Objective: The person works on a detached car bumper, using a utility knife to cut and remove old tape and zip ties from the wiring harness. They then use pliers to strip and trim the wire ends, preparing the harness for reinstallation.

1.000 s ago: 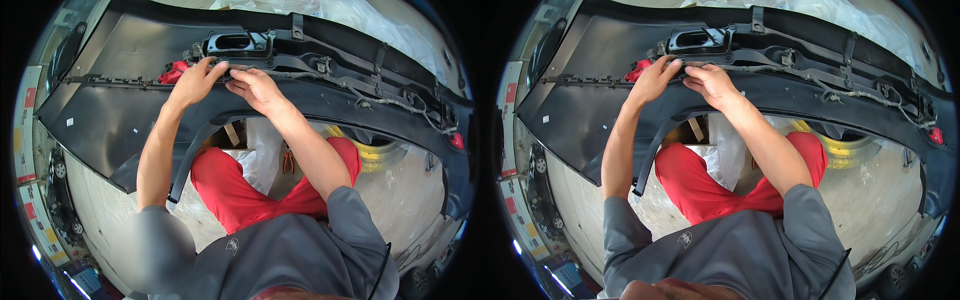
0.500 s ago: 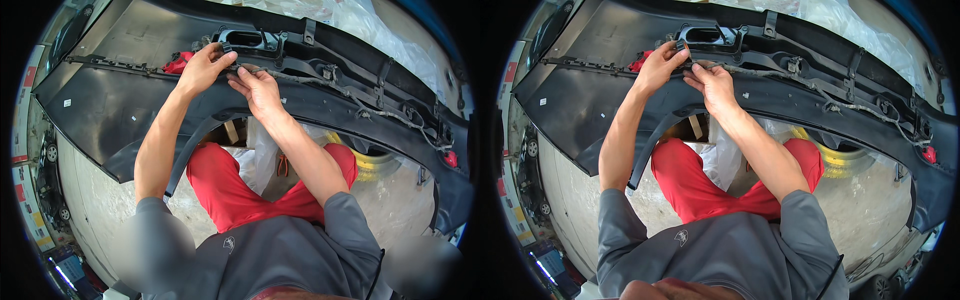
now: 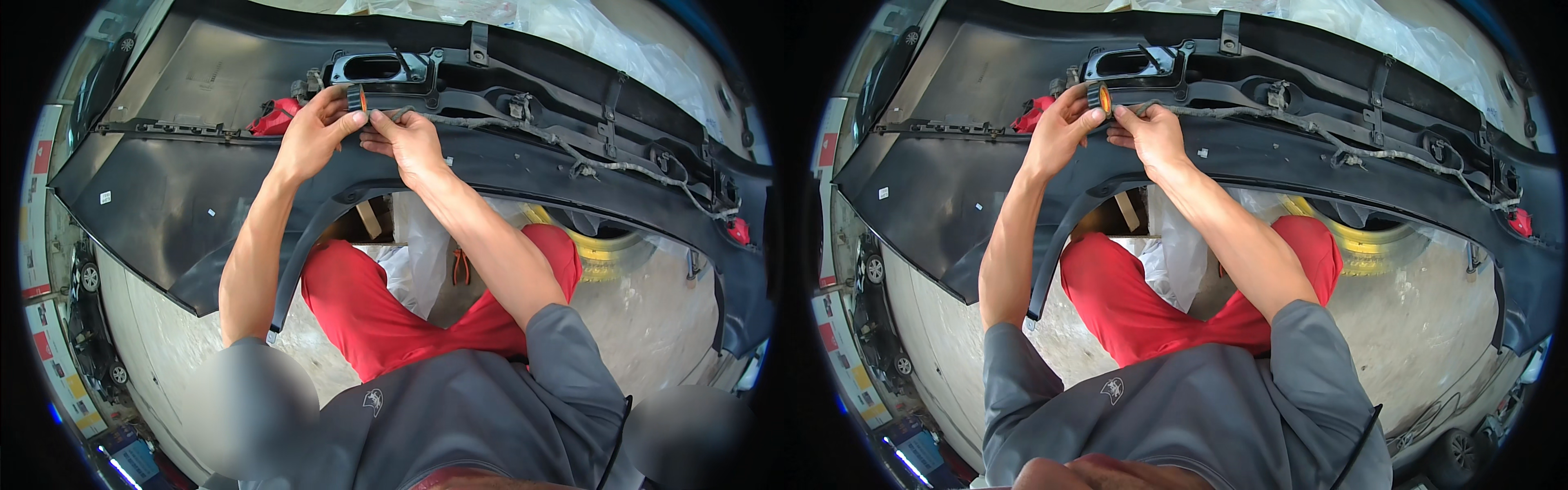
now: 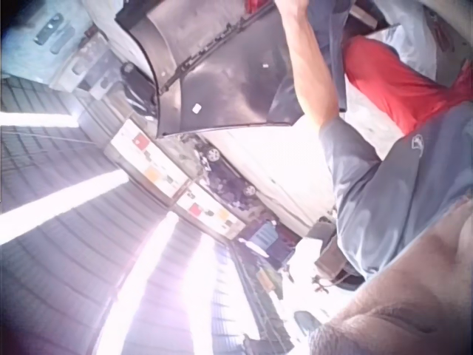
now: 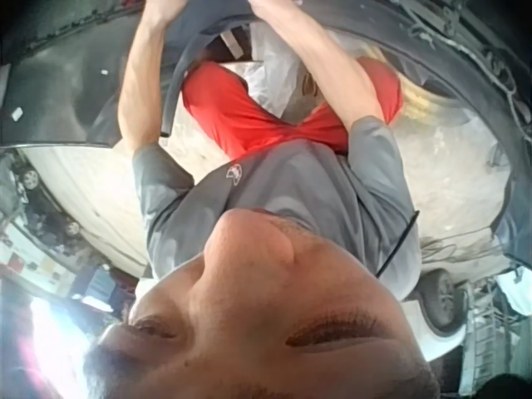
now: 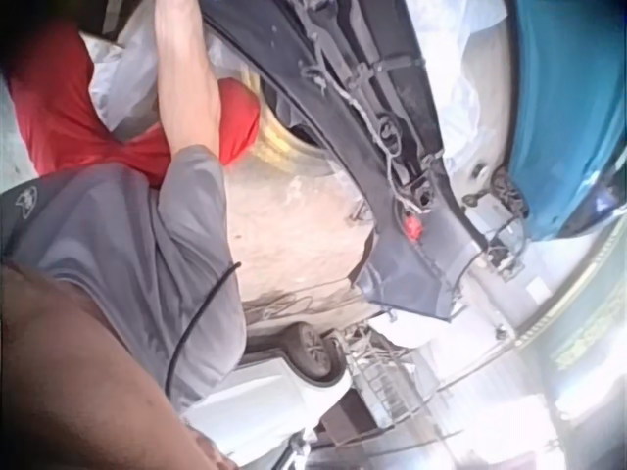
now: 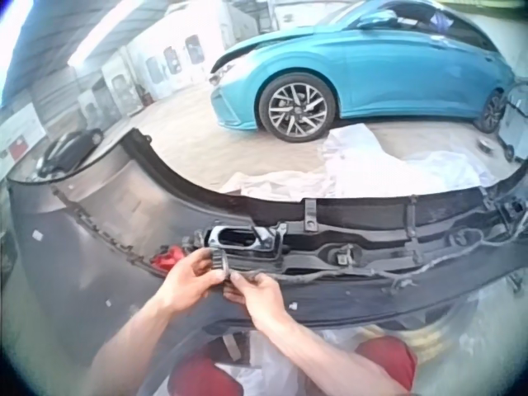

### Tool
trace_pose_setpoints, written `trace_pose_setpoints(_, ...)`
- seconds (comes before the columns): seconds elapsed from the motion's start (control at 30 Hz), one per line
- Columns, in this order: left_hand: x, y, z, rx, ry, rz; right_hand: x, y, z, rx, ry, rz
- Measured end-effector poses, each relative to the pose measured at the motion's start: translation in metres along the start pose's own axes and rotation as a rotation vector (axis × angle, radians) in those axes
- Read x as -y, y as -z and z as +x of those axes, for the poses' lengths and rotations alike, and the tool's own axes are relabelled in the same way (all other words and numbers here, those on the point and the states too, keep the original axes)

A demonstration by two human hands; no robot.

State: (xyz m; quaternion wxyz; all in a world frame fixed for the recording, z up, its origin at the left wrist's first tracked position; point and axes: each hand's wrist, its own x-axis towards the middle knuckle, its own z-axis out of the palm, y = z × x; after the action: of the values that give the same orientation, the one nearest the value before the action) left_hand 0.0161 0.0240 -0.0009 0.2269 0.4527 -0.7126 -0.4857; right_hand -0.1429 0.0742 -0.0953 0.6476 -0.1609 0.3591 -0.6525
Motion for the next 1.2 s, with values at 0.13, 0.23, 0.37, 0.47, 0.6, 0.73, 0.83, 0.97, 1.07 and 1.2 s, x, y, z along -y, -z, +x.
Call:
trace_pose_setpoints(0.13,0.01,0.0,-0.014,0.059,-0.069,-0.008,0.004,-0.003,0.0,-0.002,-0.023,0.077)
trace_pose_setpoints(0.23,0.008,0.001,-0.025,0.088,-0.163,0.207,0.003,-0.005,0.001,-0.051,-0.008,0.079)
trace_pose_setpoints(0.37,0.008,0.011,-0.032,0.119,-0.225,0.309,0.001,-0.007,-0.001,-0.009,-0.051,0.067)
trace_pose_setpoints(0.47,0.005,0.013,-0.025,0.026,-0.253,0.309,0.001,-0.009,-0.006,-0.004,-0.073,-0.005)
trace_pose_setpoints(0.6,0.001,0.013,-0.01,0.001,-0.4,0.593,0.004,-0.004,-0.006,0.039,-0.105,-0.023)
trace_pose_setpoints(0.73,0.0,0.021,0.0,0.042,-0.396,0.634,0.013,-0.007,-0.014,0.119,-0.12,-0.046)
trace_pose_setpoints(0.83,0.003,0.026,0.003,0.066,-0.388,0.74,0.015,-0.005,-0.016,0.155,-0.131,-0.094)
trace_pose_setpoints(0.97,-0.001,0.025,0.003,0.094,-0.405,0.786,0.011,-0.003,-0.014,0.172,-0.109,-0.228)
trace_pose_setpoints(1.07,-0.003,0.025,0.003,0.107,-0.415,0.799,0.01,-0.002,-0.015,0.162,-0.123,-0.339)
trace_pose_setpoints(1.2,-0.003,0.026,0.007,0.149,-0.405,0.84,0.001,0.003,-0.011,0.046,0.022,-0.604)
